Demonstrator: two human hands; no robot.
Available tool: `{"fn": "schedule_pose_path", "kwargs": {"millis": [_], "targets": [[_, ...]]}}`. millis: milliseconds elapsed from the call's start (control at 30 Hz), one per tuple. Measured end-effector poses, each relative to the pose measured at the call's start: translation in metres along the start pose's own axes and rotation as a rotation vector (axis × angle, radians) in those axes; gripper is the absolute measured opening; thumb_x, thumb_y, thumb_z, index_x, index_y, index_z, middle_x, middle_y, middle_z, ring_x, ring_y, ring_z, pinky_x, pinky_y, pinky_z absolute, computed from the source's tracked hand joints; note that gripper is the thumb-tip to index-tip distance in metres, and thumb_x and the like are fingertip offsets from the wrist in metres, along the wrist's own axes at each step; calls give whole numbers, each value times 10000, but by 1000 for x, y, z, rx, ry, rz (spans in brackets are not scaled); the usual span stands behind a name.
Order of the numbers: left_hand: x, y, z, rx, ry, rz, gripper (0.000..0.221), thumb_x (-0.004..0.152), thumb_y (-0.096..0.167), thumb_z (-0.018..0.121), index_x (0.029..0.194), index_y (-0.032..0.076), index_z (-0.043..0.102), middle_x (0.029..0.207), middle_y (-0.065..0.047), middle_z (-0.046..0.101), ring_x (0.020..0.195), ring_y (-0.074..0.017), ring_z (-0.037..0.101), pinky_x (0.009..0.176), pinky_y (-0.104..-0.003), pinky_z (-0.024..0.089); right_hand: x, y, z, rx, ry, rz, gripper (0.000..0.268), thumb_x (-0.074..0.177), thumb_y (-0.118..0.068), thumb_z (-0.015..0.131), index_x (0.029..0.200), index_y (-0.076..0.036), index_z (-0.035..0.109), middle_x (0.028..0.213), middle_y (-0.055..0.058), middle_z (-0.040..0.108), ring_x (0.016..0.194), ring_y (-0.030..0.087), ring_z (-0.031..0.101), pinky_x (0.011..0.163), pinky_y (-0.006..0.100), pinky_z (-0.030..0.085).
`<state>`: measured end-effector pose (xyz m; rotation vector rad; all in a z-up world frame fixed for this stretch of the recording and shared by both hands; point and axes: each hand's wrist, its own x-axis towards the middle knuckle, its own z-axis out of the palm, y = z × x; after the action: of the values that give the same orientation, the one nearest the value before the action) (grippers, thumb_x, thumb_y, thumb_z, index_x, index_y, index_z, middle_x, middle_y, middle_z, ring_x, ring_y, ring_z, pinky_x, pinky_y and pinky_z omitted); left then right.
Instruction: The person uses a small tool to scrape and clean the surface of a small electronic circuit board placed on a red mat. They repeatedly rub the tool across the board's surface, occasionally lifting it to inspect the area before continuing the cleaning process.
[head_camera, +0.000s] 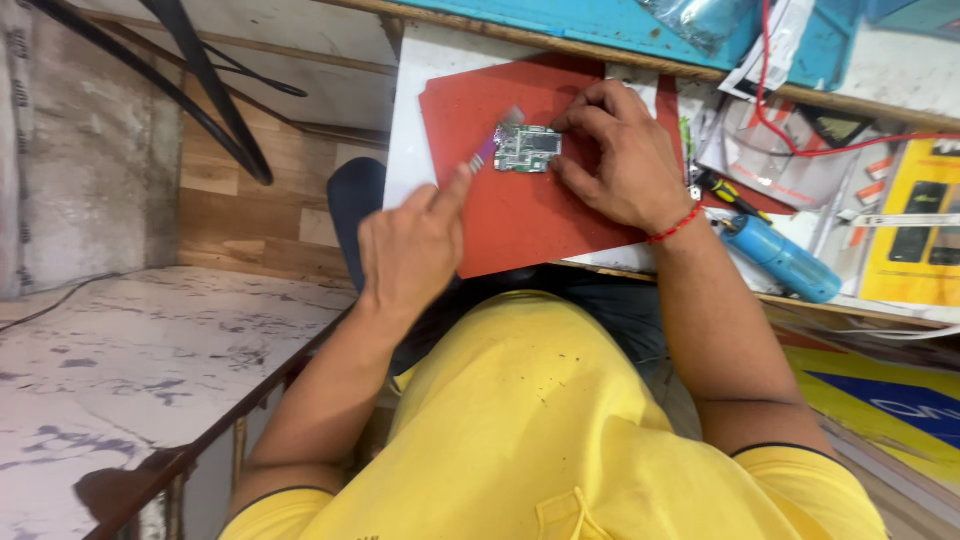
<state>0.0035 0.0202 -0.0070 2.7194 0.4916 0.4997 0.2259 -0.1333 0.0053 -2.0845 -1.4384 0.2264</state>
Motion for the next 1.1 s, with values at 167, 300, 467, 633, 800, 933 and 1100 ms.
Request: {"fn": "schedule_pose_path", "kwargs": {"millis": [167,300,467,633,800,933,1100], "targets": [[-11,12,2,69,-63,153,398,886,87,660,1271,139,745,735,-40,591,451,-231,588,430,-382,481,-1,1,-2,39,-35,69,317,836,-170,822,1121,-78,715,1197,105,602,1067,303,640,879,414,551],[1,6,0,56,12,5,390,888,118,667,1269,142,748,739,-48,599,426,-234,573,400,-372,467,0,1,0,-31,17,5,335,830,-172,836,1132,-78,724,1203,117,601,1101,342,620,915,442,540],[-8,9,1,92,-8,157,391,891,77,671,1267,160,742,881,-19,670,460,-223,580,444,-368,485,-5,3,0,9,-10,34,345,847,-169,825,1155,-73,703,1226,130,595,1137,349,616,938,435,540],[2,-10,-5,11,-30,42,398,869,116,696,1260,164,754,726,-54,595,493,-283,596,456,-405,481,-10,6,6,-30,-12,45,359,832,-196,811,1145,-72,689,1256,144,600,1150,373,605,935,457,534],[-1,3,-8,-37,-64,-12,408,848,104,683,1244,168,754,739,-44,641,447,-273,598,415,-401,480,2,3,-2,-32,-4,12,373,788,-214,807,1122,-84,702,1221,136,604,1159,372,594,954,457,519],[-5,4,0,-5,14,114,414,847,85,677,1250,144,749,818,-39,664,464,-274,590,448,-393,491,-2,2,0,-12,-34,49,346,809,-200,800,1121,-85,705,1223,120,610,1160,349,601,956,444,523],[2,-8,-5,-40,39,50,379,857,94,697,1227,153,757,737,-38,600,486,-258,589,453,-383,473,3,-2,-1,4,-61,85,354,801,-206,812,1119,-84,715,1221,111,612,1137,331,609,922,436,527]]}}
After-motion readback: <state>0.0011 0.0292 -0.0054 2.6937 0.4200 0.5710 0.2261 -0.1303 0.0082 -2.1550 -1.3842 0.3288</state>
